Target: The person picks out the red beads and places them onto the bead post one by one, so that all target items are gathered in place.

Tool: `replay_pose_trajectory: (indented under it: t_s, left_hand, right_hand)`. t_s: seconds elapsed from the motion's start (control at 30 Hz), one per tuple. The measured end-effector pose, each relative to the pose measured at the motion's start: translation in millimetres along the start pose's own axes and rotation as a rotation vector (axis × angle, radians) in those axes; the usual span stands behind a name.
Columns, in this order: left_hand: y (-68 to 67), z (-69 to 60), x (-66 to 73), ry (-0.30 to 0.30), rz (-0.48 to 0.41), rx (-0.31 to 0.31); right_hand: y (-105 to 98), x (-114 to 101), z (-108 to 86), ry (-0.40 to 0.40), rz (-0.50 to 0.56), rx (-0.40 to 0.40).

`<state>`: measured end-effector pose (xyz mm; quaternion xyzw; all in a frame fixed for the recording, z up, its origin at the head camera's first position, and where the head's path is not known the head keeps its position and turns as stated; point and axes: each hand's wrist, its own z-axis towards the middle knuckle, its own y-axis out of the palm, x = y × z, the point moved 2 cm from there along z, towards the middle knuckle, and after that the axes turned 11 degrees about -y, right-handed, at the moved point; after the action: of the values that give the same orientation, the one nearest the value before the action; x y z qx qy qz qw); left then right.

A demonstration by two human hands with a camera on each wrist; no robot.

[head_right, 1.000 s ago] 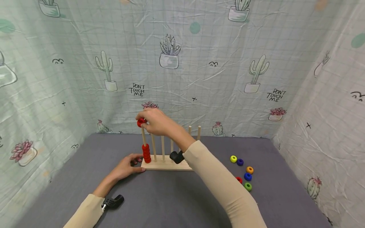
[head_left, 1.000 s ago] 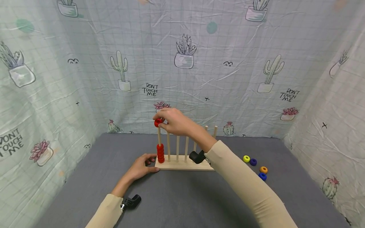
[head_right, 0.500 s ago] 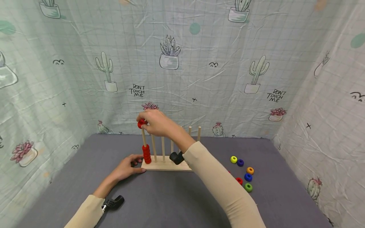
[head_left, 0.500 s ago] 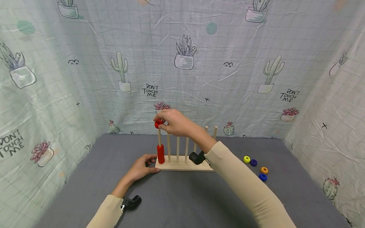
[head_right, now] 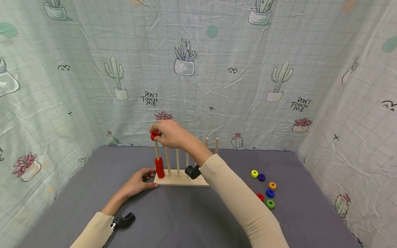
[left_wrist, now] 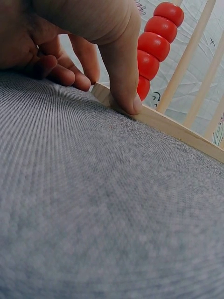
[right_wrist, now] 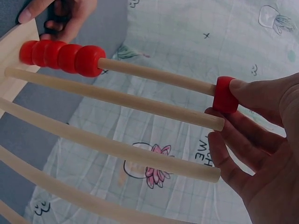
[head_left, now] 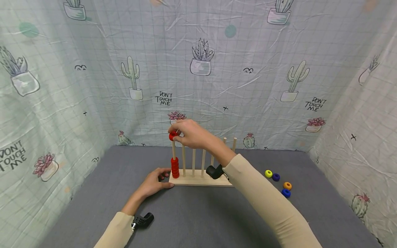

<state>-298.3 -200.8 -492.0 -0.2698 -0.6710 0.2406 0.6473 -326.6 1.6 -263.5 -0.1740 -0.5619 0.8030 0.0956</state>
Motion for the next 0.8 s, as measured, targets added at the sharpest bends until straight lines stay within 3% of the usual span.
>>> replay_pose_trajectory:
  t_s: [0.33,0.8]
  left_hand:
    - [-1.8,-1.5,1.8,0.031,-0.008,0.000]
    - [-2.1,-1.3,2.4,0.010,-0.014,-0.007]
  right_hand:
    - [0.2,1.0,0.4,0.011,-0.007,-0.012]
    - [1.4,0.9,0.8,0.009,0.009,-0.011]
